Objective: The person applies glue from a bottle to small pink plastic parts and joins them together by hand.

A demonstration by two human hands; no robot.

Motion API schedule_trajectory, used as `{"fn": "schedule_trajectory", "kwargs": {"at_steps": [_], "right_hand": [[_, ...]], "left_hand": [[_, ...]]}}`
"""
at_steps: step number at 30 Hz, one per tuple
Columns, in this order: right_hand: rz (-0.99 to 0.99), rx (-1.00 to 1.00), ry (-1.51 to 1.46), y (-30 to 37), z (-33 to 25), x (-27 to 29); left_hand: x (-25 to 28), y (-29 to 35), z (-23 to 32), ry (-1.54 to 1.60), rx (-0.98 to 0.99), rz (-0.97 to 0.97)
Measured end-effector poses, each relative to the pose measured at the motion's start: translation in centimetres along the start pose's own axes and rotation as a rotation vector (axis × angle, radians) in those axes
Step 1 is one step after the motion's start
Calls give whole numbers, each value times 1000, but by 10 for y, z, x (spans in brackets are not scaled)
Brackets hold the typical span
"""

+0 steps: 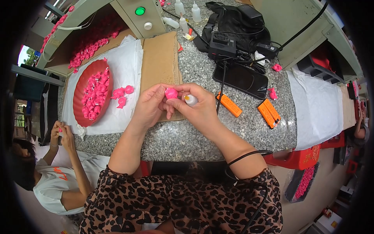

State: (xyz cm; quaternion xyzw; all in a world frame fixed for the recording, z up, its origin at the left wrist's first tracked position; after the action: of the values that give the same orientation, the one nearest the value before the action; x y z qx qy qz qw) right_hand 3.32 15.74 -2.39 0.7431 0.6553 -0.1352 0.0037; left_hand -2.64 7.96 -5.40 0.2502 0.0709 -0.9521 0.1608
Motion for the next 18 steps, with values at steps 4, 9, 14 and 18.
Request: {"fn": "schedule_trajectory", "kwargs": {"at_steps": [4, 9, 14, 18], "right_hand": [[40, -8, 263, 2, 2, 5], [39, -36, 272, 2, 3, 5], [49, -23, 303, 2, 5, 6], [59, 2, 238, 2, 4, 7]], "left_hand": [[1, 1, -3, -27, 16, 9], [0, 2, -5, -15, 48, 8], [-1, 2, -3, -2, 48, -13], [-2, 0, 0, 20, -11, -33]]}}
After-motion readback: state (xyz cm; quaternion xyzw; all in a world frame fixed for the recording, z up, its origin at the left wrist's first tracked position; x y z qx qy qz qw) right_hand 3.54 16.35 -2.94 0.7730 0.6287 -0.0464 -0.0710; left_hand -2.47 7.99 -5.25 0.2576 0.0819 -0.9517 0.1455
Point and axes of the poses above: each hand's wrist, its own y-axis away from the middle knuckle, its own x-axis out of the back of the hand, z = x × y, the point moved 8 cm from there along -y, towards the middle knuckle, and after that the axes turned 13 degrees about -z, right-handed, at the moved point
